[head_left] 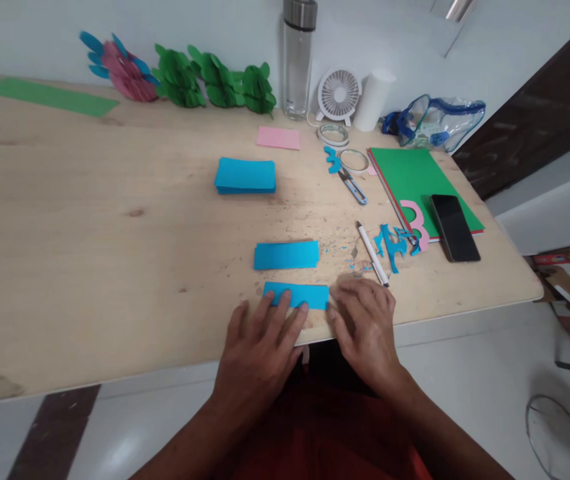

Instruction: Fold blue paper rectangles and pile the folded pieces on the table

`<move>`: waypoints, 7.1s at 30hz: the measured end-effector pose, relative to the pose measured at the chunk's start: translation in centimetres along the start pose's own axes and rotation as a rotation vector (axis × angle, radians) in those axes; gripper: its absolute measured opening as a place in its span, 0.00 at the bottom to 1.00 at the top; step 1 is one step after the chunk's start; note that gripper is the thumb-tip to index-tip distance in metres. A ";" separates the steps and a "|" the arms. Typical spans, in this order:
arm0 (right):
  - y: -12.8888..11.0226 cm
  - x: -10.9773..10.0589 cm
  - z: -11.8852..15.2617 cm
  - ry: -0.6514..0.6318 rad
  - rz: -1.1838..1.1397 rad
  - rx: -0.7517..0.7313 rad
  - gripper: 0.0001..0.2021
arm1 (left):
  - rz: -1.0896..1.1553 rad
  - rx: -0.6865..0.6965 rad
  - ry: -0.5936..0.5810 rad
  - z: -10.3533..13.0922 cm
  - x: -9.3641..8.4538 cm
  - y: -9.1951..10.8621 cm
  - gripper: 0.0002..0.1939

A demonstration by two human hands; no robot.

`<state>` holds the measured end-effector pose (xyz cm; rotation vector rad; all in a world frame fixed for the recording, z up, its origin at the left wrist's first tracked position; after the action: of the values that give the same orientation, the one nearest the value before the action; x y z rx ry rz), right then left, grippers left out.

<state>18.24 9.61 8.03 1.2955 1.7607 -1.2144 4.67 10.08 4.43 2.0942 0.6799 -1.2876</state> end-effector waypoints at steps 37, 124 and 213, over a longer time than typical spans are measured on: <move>0.9 0.7 -1.2 0.047 -0.166 0.134 0.03 | 0.019 0.016 0.035 0.1 0.0 -0.1 0.26; -3.3 1.4 2.4 -0.078 0.278 -0.393 0.19 | -0.159 0.069 -0.033 0.2 -0.7 -0.3 0.21; -5.4 1.2 -3.7 0.182 0.014 -0.370 0.07 | -0.139 -0.059 -0.371 -20.1 1.9 -20.0 0.18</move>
<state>12.89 12.99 9.96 1.2217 1.9863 -0.7324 4.06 38.40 5.82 1.7193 0.6953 -1.6560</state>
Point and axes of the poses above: each hand's wrist, its own z-axis away from the middle knuckle, its own x-axis out of the palm, y = z × x, the point moved 10 cm from there along -z, towards the middle knuckle, and after that the axes turned 4 degrees about z, right-handed, at the moved point
